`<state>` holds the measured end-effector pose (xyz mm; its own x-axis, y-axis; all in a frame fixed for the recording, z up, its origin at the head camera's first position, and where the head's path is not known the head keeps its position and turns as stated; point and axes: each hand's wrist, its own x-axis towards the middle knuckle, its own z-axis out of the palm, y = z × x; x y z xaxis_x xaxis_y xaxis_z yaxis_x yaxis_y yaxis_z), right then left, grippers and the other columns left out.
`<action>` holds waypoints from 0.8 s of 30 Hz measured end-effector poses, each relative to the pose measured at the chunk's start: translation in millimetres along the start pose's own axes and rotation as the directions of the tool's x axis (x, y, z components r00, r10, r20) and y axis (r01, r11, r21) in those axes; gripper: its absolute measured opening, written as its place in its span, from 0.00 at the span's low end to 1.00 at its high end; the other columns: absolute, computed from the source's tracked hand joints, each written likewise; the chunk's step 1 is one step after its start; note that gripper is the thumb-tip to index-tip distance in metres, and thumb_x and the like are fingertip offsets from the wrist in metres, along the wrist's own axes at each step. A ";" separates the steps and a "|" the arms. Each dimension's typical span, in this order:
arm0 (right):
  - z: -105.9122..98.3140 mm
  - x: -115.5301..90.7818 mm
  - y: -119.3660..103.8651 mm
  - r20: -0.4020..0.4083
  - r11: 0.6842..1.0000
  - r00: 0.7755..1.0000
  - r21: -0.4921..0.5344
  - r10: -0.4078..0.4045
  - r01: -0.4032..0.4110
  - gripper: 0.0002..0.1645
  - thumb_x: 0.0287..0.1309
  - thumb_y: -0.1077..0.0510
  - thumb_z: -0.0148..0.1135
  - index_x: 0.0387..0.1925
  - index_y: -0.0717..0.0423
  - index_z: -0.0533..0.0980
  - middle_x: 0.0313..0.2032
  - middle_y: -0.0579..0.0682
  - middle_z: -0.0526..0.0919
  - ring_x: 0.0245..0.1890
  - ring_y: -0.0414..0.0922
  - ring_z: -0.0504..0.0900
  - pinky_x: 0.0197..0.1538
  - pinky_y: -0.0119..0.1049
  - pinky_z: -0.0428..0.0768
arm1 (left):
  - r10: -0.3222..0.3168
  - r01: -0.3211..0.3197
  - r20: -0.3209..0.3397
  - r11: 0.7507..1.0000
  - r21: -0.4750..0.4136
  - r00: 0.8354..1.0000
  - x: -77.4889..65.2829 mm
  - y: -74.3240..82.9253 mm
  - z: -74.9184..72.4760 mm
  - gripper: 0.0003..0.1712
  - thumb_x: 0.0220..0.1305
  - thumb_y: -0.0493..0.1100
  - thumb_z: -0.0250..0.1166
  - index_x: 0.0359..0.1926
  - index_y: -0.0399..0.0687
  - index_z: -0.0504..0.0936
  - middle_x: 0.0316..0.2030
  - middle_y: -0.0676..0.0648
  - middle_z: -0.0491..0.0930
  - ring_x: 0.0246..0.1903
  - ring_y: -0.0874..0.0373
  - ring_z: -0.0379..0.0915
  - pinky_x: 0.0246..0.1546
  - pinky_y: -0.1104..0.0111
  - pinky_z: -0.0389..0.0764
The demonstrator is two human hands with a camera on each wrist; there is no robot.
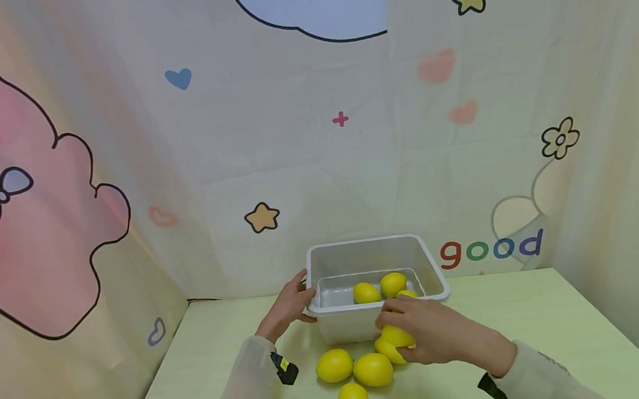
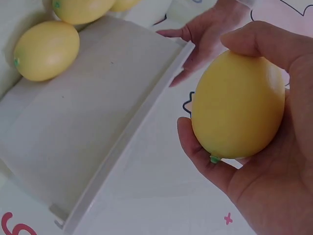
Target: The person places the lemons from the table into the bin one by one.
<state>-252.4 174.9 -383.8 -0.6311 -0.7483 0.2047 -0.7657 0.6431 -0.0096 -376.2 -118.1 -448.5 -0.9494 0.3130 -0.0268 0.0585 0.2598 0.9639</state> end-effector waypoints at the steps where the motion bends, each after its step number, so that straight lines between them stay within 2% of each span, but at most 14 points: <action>1: -2.0 0.2 1.2 -0.004 1.000 1.000 -0.004 0.005 -0.005 0.23 0.49 0.51 0.73 0.48 0.39 0.75 0.45 0.39 0.77 0.42 0.40 0.74 0.44 0.35 0.81 | 0.000 0.000 -0.001 1.000 0.002 1.000 -0.1 0.2 0.0 0.37 0.70 0.41 0.52 0.77 0.51 0.51 0.68 0.31 0.64 0.58 0.36 0.73 0.35 0.49 0.87; 8: -13.2 1.8 8.8 -0.023 0.999 0.999 0.000 0.034 -0.034 0.23 0.50 0.52 0.72 0.49 0.41 0.76 0.45 0.40 0.77 0.41 0.41 0.74 0.44 0.35 0.81 | -0.006 0.006 -0.002 1.000 -0.008 1.000 0.2 0.2 0.3 0.39 0.70 0.40 0.52 0.78 0.47 0.47 0.69 0.30 0.63 0.59 0.33 0.71 0.35 0.48 0.86; 13: -18.1 3.4 16.7 -0.050 0.999 0.998 -0.003 0.033 -0.033 0.23 0.50 0.53 0.73 0.49 0.42 0.76 0.46 0.40 0.77 0.42 0.41 0.75 0.47 0.36 0.82 | -0.003 0.003 -0.002 1.000 -0.011 1.000 1.9 -0.6 0.4 0.38 0.70 0.41 0.51 0.78 0.49 0.48 0.68 0.31 0.64 0.61 0.32 0.69 0.35 0.48 0.86; 24: -32.9 16.0 30.2 -0.112 0.998 0.992 -0.030 0.053 -0.057 0.22 0.49 0.53 0.73 0.48 0.44 0.77 0.44 0.42 0.78 0.38 0.40 0.75 0.39 0.32 0.82 | 0.001 -0.001 -0.011 1.000 -0.007 1.000 -0.8 2.6 1.4 0.39 0.71 0.41 0.51 0.78 0.48 0.47 0.69 0.29 0.62 0.61 0.31 0.68 0.35 0.46 0.86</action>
<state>-281.5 187.7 -348.6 -0.6532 -0.6900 0.3119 -0.7244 0.6893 0.0078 -374.8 -116.4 -446.3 -0.9527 0.3031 -0.0232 0.0571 0.2534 0.9657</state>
